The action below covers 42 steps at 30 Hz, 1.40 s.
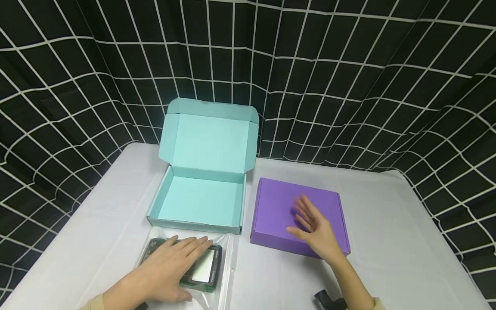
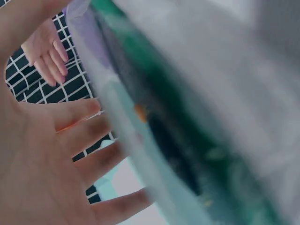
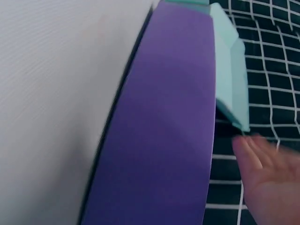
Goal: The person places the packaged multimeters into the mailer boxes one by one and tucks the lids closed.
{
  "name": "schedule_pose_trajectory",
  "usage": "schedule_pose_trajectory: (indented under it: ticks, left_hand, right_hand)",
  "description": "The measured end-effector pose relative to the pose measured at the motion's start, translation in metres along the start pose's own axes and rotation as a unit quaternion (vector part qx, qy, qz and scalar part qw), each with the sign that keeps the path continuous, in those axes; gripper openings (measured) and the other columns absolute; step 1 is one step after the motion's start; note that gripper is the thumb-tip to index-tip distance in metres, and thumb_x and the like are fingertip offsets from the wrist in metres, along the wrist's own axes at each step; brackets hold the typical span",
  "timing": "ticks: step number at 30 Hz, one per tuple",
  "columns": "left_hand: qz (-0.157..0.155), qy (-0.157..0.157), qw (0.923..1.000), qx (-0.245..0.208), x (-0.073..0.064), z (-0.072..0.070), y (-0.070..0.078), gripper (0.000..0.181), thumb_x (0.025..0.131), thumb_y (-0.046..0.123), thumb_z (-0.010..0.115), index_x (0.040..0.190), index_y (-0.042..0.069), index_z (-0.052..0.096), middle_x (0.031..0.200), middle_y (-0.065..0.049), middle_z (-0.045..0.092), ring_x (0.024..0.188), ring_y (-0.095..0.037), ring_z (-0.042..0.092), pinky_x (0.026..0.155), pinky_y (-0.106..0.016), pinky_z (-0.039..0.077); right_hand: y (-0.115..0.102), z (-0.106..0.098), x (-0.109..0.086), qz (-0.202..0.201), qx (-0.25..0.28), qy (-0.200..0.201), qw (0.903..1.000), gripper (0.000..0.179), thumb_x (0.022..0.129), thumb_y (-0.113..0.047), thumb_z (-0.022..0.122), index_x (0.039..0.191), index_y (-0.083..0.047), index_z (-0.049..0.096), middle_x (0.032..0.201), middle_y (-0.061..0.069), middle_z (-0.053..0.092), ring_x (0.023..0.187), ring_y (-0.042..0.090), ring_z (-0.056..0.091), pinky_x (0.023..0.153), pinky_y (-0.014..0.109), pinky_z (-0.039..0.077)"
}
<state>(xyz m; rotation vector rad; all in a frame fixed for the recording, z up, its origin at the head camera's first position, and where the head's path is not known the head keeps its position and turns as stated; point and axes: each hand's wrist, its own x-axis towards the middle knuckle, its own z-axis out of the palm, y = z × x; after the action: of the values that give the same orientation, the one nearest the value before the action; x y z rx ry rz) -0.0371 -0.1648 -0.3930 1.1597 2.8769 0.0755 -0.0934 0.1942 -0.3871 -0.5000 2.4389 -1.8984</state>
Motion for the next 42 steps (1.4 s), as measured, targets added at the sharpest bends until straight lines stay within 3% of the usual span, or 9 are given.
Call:
schedule_pose_trajectory:
  ticks: [4, 11, 15, 21, 25, 34, 42]
  left_hand:
    - [-0.023, -0.016, 0.9994, -0.022, -0.003, 0.007, -0.002, 0.106, 0.061, 0.045, 0.083, 0.146, 0.001, 0.038, 0.148, -0.013, 0.044, 0.131, -0.031, 0.046, 0.101, -0.061, 0.04]
    - [-0.039, -0.031, 0.9978, -0.044, -0.006, 0.014, -0.002, 0.101, 0.064, 0.032, 0.082, 0.148, 0.0, 0.035, 0.151, -0.017, 0.037, 0.137, -0.036, 0.038, 0.104, -0.065, 0.032]
    - [-0.043, -0.037, 0.9968, -0.057, -0.005, 0.016, 0.0, 0.098, 0.066, 0.028, 0.081, 0.148, -0.001, 0.034, 0.152, -0.019, 0.037, 0.136, -0.037, 0.038, 0.104, -0.068, 0.03]
    - [-0.041, -0.05, 0.9962, -0.058, -0.003, 0.013, 0.003, 0.096, 0.067, 0.03, 0.082, 0.146, -0.001, 0.037, 0.15, -0.02, 0.039, 0.135, -0.038, 0.04, 0.102, -0.069, 0.031]
    - [-0.041, -0.047, 0.9965, -0.055, -0.003, 0.013, 0.003, 0.095, 0.068, 0.032, 0.082, 0.146, -0.001, 0.038, 0.149, -0.019, 0.041, 0.134, -0.038, 0.041, 0.102, -0.068, 0.032]
    - [-0.035, -0.023, 0.9982, -0.043, -0.002, 0.012, 0.001, 0.094, 0.066, 0.033, 0.083, 0.144, -0.001, 0.041, 0.145, -0.019, 0.046, 0.131, -0.038, 0.045, 0.099, -0.068, 0.035]
    - [-0.031, -0.008, 0.9989, -0.036, 0.0, 0.012, 0.002, 0.092, 0.062, 0.03, 0.085, 0.138, -0.003, 0.047, 0.138, -0.02, 0.052, 0.125, -0.038, 0.051, 0.097, -0.066, 0.04]
  right_hand:
    - [-0.001, 0.024, 0.017, -0.001, 0.017, -0.064, 0.9978, 0.085, 0.077, 0.004, 0.077, 0.146, 0.012, 0.027, 0.149, 0.029, 0.034, 0.135, 0.04, 0.037, 0.103, 0.027, 0.041]
    - [-0.005, 0.062, 0.044, 0.073, 0.047, -0.117, 0.9893, 0.099, 0.076, -0.001, 0.081, 0.152, 0.005, 0.017, 0.158, 0.024, 0.017, 0.14, 0.042, 0.026, 0.106, 0.036, 0.037]
    - [-0.007, 0.079, 0.055, 0.085, 0.021, -0.114, 0.9895, 0.107, 0.073, -0.003, 0.084, 0.154, 0.001, 0.014, 0.159, 0.022, 0.01, 0.139, 0.045, 0.024, 0.106, 0.042, 0.038]
    - [-0.002, 0.097, 0.07, 0.074, -0.04, -0.115, 0.9897, 0.118, 0.067, -0.007, 0.088, 0.152, 0.008, 0.008, 0.159, 0.025, 0.006, 0.143, 0.041, 0.017, 0.109, 0.046, 0.033]
    - [-0.001, 0.106, 0.074, 0.097, -0.068, -0.105, 0.9873, 0.126, 0.062, -0.009, 0.092, 0.152, 0.008, 0.006, 0.159, 0.025, 0.007, 0.144, 0.038, 0.018, 0.112, 0.047, 0.028]
    - [-0.005, 0.112, 0.078, 0.162, -0.08, -0.09, 0.9794, 0.119, 0.062, 0.003, 0.088, 0.149, 0.013, 0.008, 0.156, 0.026, 0.015, 0.137, 0.04, 0.032, 0.107, 0.041, 0.038]
    - [-0.005, 0.112, 0.079, 0.161, -0.095, -0.096, 0.9777, 0.117, 0.064, 0.002, 0.088, 0.149, 0.013, 0.009, 0.156, 0.027, 0.017, 0.135, 0.041, 0.036, 0.103, 0.04, 0.042]
